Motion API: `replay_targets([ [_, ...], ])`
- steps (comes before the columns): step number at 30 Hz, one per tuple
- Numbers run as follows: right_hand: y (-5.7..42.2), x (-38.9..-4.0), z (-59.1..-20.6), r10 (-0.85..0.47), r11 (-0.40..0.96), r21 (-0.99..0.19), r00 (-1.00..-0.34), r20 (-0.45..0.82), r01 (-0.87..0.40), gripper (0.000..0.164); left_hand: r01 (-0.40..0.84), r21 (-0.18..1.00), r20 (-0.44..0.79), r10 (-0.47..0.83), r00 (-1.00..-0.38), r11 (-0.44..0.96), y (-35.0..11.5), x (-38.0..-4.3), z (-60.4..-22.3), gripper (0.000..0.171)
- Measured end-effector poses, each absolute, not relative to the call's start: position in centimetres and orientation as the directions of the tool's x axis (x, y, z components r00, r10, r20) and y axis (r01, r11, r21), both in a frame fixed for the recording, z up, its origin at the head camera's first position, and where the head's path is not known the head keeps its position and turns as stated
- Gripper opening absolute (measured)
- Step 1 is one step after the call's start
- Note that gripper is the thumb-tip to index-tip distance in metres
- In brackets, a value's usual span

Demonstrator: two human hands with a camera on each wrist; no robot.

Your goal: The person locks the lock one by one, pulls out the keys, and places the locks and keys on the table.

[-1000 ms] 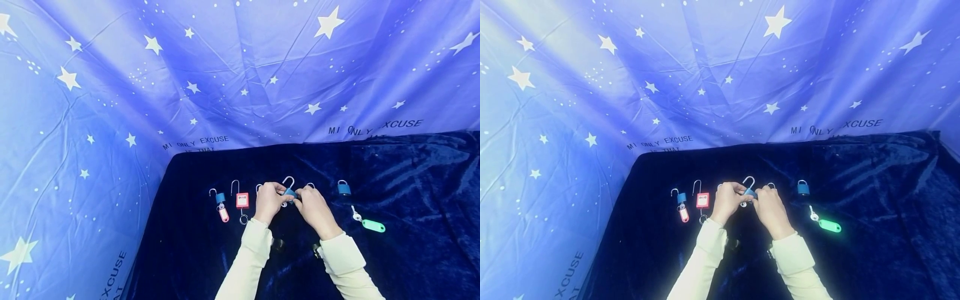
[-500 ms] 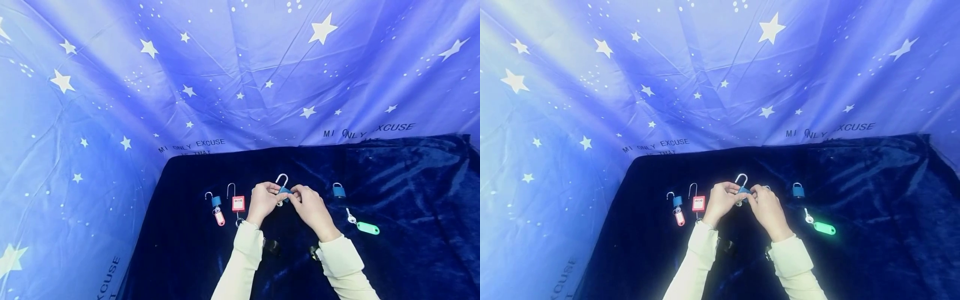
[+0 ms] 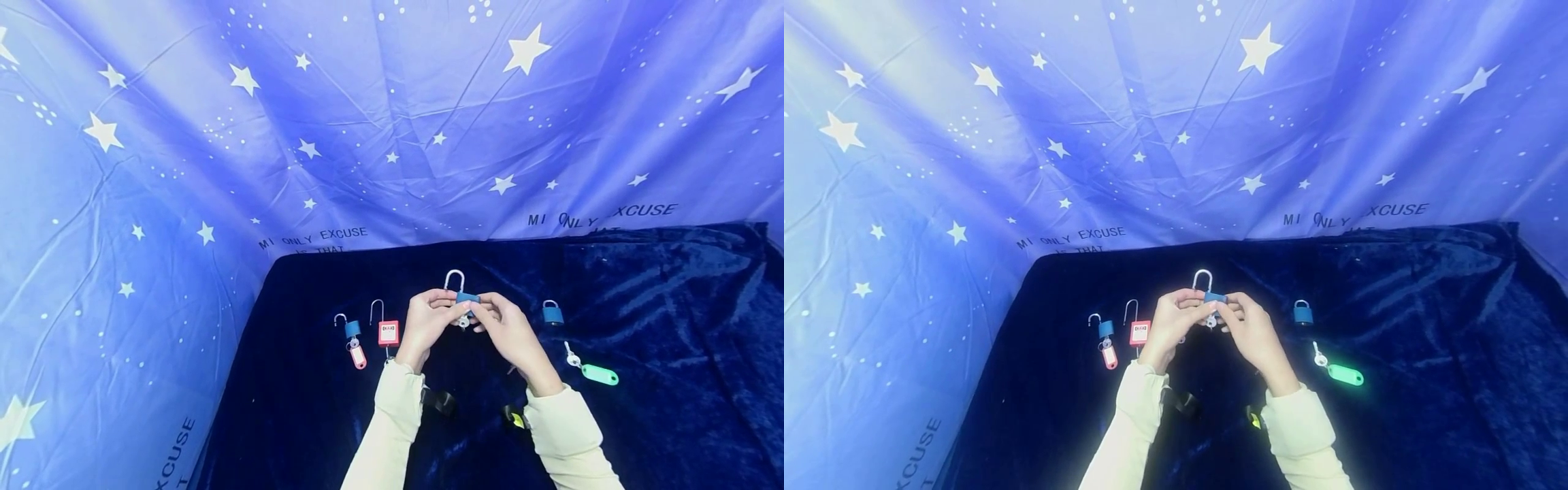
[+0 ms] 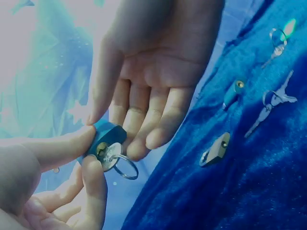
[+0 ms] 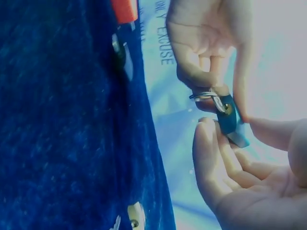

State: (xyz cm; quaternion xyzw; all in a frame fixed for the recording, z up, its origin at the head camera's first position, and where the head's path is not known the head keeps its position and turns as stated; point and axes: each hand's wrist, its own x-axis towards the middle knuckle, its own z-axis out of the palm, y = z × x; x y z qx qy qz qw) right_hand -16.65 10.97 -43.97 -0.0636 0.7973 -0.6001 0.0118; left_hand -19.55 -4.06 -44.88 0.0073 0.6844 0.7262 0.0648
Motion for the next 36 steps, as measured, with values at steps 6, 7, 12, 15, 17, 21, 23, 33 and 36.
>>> replay_targets([
  [6, 11.1, -16.6, -43.4, -0.071, 0.220, -0.973, -0.996, 0.047, -0.062, 0.043, -0.082, 0.994, -0.072, 0.129, -0.989, -0.078, -4.0, -19.7, -44.8, 0.034],
  [7, 11.1, -16.6, -43.4, -0.061, 0.222, -0.973, -0.997, 0.050, -0.063, 0.042, -0.079, 0.994, -0.068, 0.135, -0.988, -0.077, -4.0, -19.7, -44.8, 0.035],
  [12, 11.0, -16.7, -43.5, -0.038, 0.226, -0.973, -0.998, 0.045, -0.053, 0.040, -0.059, 0.997, -0.049, 0.166, -0.985, -0.055, -4.2, -19.8, -45.1, 0.035],
  [15, 11.1, -16.7, -43.6, -0.035, 0.243, -0.969, -0.999, 0.034, -0.042, 0.039, -0.050, 0.998, -0.043, 0.169, -0.985, -0.034, -4.4, -19.9, -45.1, 0.033],
  [17, 11.2, -16.7, -43.8, -0.035, 0.259, -0.965, -0.999, 0.033, -0.041, 0.039, -0.037, 0.999, -0.033, 0.162, -0.986, -0.018, -4.6, -20.0, -45.2, 0.033],
  [21, 11.2, -16.7, -43.9, -0.037, 0.266, -0.963, -0.999, 0.027, -0.036, 0.037, 0.001, 1.000, 0.000, 0.137, -0.991, 0.010, -5.0, -20.3, -45.1, 0.035],
  [23, 11.2, -16.7, -44.0, -0.042, 0.271, -0.962, -0.999, 0.025, -0.035, 0.037, 0.018, 1.000, 0.016, 0.127, -0.992, 0.016, -5.2, -20.3, -44.8, 0.034],
  [33, 11.2, -16.7, -44.4, -0.096, 0.307, -0.950, -0.995, 0.034, -0.062, 0.033, 0.049, 0.998, 0.044, 0.132, -0.990, 0.035, -5.5, -19.0, -42.0, 0.028],
  [36, 11.3, -16.6, -44.4, -0.124, 0.335, -0.939, -0.992, 0.033, -0.073, 0.033, 0.041, 0.999, 0.038, 0.141, -0.989, 0.019, -5.4, -19.4, -42.9, 0.027],
])
